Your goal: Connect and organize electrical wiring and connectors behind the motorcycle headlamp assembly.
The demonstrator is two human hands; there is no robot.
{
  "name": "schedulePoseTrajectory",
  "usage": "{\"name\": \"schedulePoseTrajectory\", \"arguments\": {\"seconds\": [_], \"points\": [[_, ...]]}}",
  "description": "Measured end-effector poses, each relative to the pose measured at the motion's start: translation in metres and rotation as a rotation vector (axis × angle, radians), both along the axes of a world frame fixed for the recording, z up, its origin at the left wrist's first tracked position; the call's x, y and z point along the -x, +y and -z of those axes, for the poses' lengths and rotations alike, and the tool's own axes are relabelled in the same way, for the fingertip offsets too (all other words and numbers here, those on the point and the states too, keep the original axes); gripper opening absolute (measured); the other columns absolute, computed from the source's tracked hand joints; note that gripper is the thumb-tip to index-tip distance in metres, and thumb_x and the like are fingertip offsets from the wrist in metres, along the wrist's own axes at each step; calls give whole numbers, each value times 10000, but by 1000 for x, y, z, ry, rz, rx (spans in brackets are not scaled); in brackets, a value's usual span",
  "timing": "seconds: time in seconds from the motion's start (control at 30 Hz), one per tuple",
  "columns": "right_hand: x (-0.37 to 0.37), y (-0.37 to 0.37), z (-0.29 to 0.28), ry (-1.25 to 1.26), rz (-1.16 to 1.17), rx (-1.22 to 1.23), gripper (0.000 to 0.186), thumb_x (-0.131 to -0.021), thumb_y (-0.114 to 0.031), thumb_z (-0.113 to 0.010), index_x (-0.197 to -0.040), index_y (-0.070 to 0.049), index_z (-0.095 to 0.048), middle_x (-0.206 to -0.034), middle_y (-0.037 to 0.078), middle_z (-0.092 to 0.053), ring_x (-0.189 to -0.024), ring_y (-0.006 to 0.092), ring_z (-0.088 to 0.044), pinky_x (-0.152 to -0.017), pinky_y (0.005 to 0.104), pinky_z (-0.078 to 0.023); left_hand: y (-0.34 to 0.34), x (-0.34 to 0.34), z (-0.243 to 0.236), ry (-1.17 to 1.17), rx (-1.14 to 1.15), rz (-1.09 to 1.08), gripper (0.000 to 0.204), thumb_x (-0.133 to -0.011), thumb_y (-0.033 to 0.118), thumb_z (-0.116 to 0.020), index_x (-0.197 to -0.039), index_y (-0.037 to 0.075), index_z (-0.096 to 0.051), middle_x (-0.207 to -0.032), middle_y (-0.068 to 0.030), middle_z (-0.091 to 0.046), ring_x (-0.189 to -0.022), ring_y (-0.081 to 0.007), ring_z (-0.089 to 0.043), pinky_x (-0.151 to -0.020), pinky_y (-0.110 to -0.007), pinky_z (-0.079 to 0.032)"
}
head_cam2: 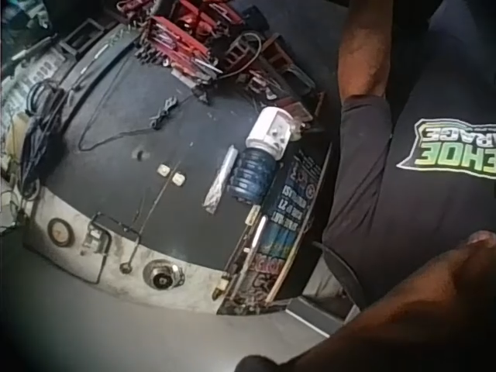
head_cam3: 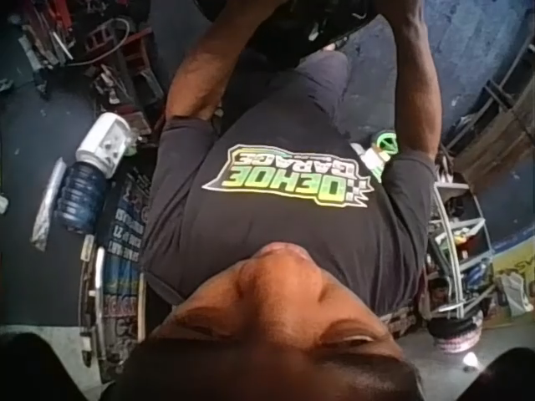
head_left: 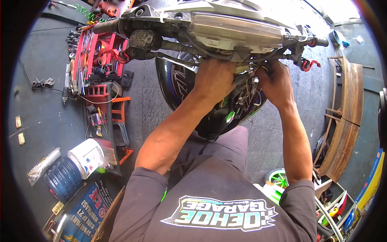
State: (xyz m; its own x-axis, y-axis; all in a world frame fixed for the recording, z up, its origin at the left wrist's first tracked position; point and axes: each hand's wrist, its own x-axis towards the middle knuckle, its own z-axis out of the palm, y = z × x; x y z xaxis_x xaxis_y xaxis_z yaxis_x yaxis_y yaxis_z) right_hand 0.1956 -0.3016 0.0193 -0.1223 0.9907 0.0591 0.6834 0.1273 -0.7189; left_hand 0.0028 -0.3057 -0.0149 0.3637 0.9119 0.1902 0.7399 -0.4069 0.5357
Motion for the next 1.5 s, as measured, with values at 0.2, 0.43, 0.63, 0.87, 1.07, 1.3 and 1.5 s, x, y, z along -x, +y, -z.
{"name": "schedulePoseTrajectory", "arguments": {"seconds": [0.2, 0.43, 0.63, 0.87, 1.07, 1.3, 1.5], "points": [[11, -5, -9, 493, 150, 388, 208, -871, -90, -594, -1005, 48, -672, -641, 65, -640, -500, 122, -585, -471, 302, -465, -4, -6, 3, -133, -31, -54, 420, -779, 234, -775, -1125, 28, -654, -948, -204, -703, -871, -438, -665, -790, -503, -529], [15, -9, -3, 517, 113, 376, 312, -895, -52, -547, -1172, 84, -594, -742, 111, -675, -576, 157, -640, -544, 319, -521, -1, -1, 1, -189, -52, -21, 403, -768, 193, -767, -1132, 55, -662, -999, -204, -704, -889, -434, -666, -799, -495, -531], [41, -52, 7, 715, 378, -61, 265, -960, -112, -619, -1174, 44, -605, -781, 78, -692, -639, 97, -613, -568, 274, -496, -32, -23, -7, -508, -134, -236, 358, -751, 104, -787, -1086, 41, -677, -1041, -180, -699, -930, -371, -698, -809, -412, -555], [39, -79, -8, 807, 357, 158, 279, -978, -169, -633, -1151, 50, -646, -789, 80, -679, -672, 92, -607, -585, 268, -494, -36, -20, -8, -703, -60, -203, 289, -827, 137, -763, -1094, 55, -688, -1024, -129, -687, -863, -288, -701, -739, -379, -553], [18, -65, -18, 800, 276, 311, 284, -966, -140, -576, -1133, 79, -642, -823, 76, -686, -670, 110, -607, -599, 273, -493, -54, -16, -17, -495, -12, -151, 336, -852, 53, -736, -1170, 3, -639, -1010, -125, -695, -899, -223, -694, -805, -320, -537], [34, -41, -28, 390, 257, 261, 451, -850, -298, -720, -1079, 84, -651, -918, 137, -707, -822, 166, -639, -766, 328, -522, -67, -14, 13, -352, -193, -57, 298, -856, 47, -666, -1151, 28, -633, -1003, -165, -639, -830, -383, -643, -729, -427, -530], [17, -32, -35, 539, 174, 358, 431, -790, -266, -716, -1049, 77, -687, -886, 118, -712, -787, 146, -630, -758, 330, -527, -71, -5, 2, -496, -125, -202, 278, -858, 5, -685, -1130, 22, -630, -980, -110, -672, -825, -243, -670, -731, -350, -530]]}}
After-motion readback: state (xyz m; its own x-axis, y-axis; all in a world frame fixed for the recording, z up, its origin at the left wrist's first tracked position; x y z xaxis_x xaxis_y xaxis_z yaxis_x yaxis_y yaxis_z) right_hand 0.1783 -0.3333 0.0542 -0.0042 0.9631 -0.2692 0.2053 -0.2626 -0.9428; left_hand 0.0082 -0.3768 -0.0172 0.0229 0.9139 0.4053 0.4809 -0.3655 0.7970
